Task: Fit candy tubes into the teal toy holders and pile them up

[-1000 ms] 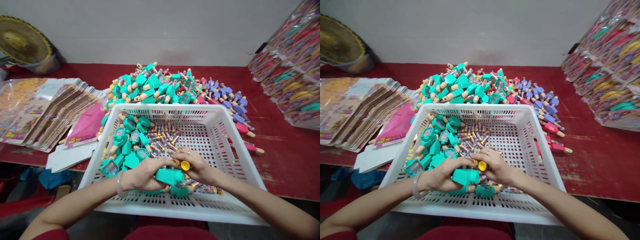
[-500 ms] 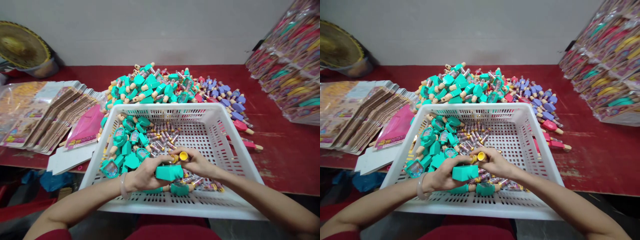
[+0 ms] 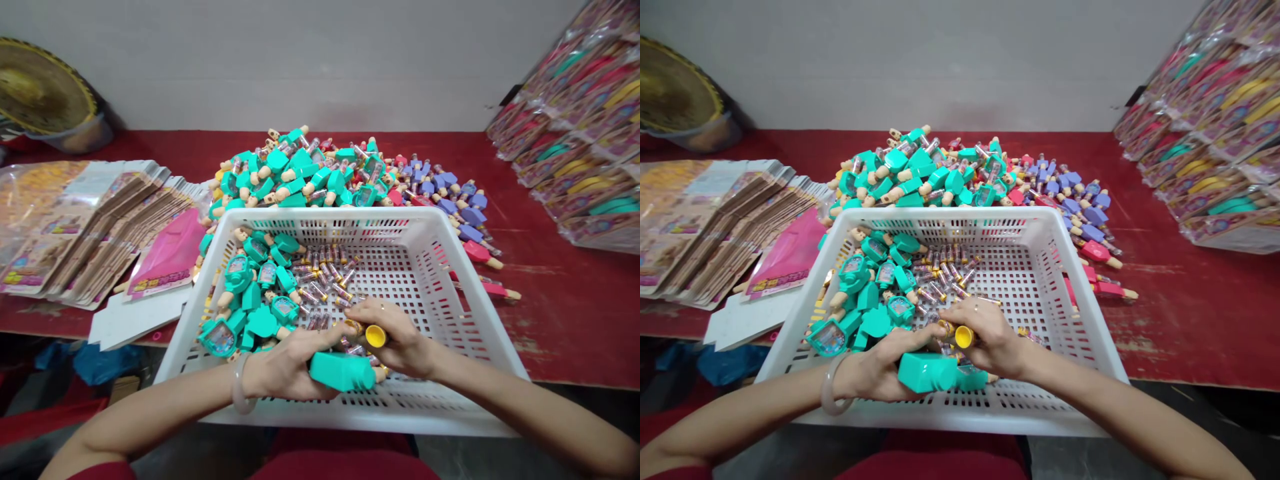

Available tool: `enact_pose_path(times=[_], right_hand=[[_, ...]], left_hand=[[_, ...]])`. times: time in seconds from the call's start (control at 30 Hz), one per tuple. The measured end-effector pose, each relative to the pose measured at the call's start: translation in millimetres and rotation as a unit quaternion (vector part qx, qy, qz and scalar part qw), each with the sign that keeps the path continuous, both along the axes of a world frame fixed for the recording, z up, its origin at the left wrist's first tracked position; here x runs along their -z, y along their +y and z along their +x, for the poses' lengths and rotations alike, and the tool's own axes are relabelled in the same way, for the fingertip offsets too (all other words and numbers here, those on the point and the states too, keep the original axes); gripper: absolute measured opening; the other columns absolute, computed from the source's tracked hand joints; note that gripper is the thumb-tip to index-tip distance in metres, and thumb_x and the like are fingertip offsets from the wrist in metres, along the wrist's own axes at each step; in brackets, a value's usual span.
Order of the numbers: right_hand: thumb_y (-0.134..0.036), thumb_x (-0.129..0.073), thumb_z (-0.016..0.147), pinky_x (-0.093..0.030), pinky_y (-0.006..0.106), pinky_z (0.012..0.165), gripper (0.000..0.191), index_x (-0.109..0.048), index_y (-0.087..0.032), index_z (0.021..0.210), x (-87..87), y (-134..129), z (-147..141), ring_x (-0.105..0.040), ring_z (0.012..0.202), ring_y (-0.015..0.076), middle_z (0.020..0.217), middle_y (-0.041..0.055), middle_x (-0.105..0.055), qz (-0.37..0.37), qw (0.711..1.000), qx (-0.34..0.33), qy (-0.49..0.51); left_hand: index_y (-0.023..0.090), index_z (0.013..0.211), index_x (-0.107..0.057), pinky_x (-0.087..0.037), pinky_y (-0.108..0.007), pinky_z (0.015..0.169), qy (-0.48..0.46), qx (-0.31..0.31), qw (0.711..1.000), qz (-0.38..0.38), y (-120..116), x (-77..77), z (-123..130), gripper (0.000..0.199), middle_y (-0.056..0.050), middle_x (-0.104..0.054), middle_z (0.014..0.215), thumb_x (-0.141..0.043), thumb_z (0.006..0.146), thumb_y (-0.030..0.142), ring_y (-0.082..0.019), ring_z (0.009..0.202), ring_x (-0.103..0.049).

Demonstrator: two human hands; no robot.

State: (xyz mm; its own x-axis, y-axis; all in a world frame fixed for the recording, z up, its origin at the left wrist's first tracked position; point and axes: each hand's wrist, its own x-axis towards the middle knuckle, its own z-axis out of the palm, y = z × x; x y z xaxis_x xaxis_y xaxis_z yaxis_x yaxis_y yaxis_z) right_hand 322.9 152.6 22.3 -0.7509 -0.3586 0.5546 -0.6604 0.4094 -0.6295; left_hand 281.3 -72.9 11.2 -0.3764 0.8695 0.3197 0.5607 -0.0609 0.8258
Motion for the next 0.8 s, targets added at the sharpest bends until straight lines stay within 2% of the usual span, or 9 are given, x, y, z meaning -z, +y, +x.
enact_pose_path(times=[0.1, 0.17, 0.27, 0.4, 0.53, 0.63, 0.7, 0.8], right_hand=[[-0.011, -0.051, 0.083, -0.052, 0.037, 0.073, 0.041, -0.051, -0.023, 0.123, -1.5, 0.5, 0.7, -0.062, 0.088, 0.0206, 0.097, 0.0077, -0.065, 0.014, 1.0, -0.019, -0.01], [-0.013, -0.053, 0.084, -0.052, 0.036, 0.072, 0.039, -0.052, -0.022, 0.122, 0.4, 0.5, -0.3, -0.062, 0.087, 0.0203, 0.095, 0.0076, -0.065, -0.004, 0.999, -0.022, -0.029], [-0.016, -0.057, 0.085, -0.053, 0.035, 0.074, 0.036, -0.052, -0.023, 0.121, 5.6, -0.2, -2.3, -0.062, 0.088, 0.0195, 0.096, 0.0066, -0.065, -0.061, 0.997, -0.004, -0.048], [-0.014, -0.063, 0.082, -0.054, 0.036, 0.077, 0.04, -0.051, -0.026, 0.119, 12.0, -1.1, -3.5, -0.063, 0.09, 0.0204, 0.099, 0.0066, -0.064, -0.091, 0.995, 0.027, -0.024], [-0.009, -0.06, 0.08, -0.055, 0.035, 0.072, 0.04, -0.051, -0.023, 0.117, 12.7, -2.4, -3.5, -0.064, 0.085, 0.0194, 0.093, 0.006, -0.065, -0.06, 0.997, 0.037, 0.037], [-0.009, -0.058, 0.08, -0.055, 0.035, 0.072, 0.039, -0.052, -0.022, 0.117, 11.7, -3.4, -3.8, -0.064, 0.084, 0.0188, 0.093, 0.0063, -0.066, -0.028, 0.997, 0.048, 0.058], [-0.01, -0.057, 0.08, -0.055, 0.035, 0.071, 0.04, -0.052, -0.022, 0.118, 11.5, -3.7, -3.9, -0.064, 0.084, 0.0188, 0.094, 0.0069, -0.067, -0.015, 0.996, 0.05, 0.07], [-0.009, -0.055, 0.079, -0.055, 0.035, 0.069, 0.043, -0.051, -0.019, 0.121, 10.9, -4.3, -3.4, -0.065, 0.083, 0.02, 0.095, 0.0096, -0.068, -0.002, 0.994, 0.051, 0.1]], left_hand=[[0.018, 0.139, -0.037, -0.048, -0.021, 0.057, -0.006, 0.003, 0.999, -0.035, 1.8, -6.5, 0.7, 0.074, -0.001, -0.065, 0.08, -0.069, 0.072, 0.021, -0.012, 0.062, -0.06], [0.018, 0.14, -0.037, -0.049, -0.022, 0.06, 0.001, -0.004, 0.999, -0.035, 2.4, -10.0, 1.5, 0.073, -0.003, -0.066, 0.085, -0.068, 0.074, 0.022, -0.013, 0.065, -0.061], [0.017, 0.145, -0.03, -0.052, -0.025, 0.068, 0.04, -0.037, 0.999, 0.005, 1.4, -12.6, 3.6, 0.078, -0.01, -0.067, 0.103, -0.067, 0.076, 0.024, -0.017, 0.078, -0.065], [0.015, 0.148, -0.024, -0.053, -0.027, 0.068, 0.068, -0.051, 0.996, -0.009, -2.0, -13.8, 5.7, 0.086, -0.009, -0.069, 0.1, -0.067, 0.074, 0.026, -0.019, 0.078, -0.066], [0.014, 0.148, -0.022, -0.052, -0.025, 0.068, 0.028, -0.019, 0.999, -0.029, -3.4, -13.5, 5.7, 0.088, -0.007, -0.069, 0.099, -0.066, 0.072, 0.021, -0.018, 0.076, -0.066], [0.015, 0.149, -0.019, -0.052, -0.026, 0.071, 0.02, -0.022, 0.999, -0.043, -3.4, -13.4, 7.0, 0.091, -0.006, -0.068, 0.098, -0.066, 0.072, 0.021, -0.018, 0.077, -0.066], [0.016, 0.15, -0.016, -0.051, -0.027, 0.071, 0.021, -0.025, 0.998, -0.058, -3.1, -15.1, 9.1, 0.092, -0.006, -0.068, 0.098, -0.066, 0.074, 0.023, -0.018, 0.078, -0.065], [0.018, 0.151, -0.008, -0.05, -0.025, 0.072, -0.009, 0.004, 0.997, -0.073, -2.6, -21.6, 12.5, 0.091, -0.006, -0.068, 0.103, -0.064, 0.079, 0.026, -0.017, 0.079, -0.065]])
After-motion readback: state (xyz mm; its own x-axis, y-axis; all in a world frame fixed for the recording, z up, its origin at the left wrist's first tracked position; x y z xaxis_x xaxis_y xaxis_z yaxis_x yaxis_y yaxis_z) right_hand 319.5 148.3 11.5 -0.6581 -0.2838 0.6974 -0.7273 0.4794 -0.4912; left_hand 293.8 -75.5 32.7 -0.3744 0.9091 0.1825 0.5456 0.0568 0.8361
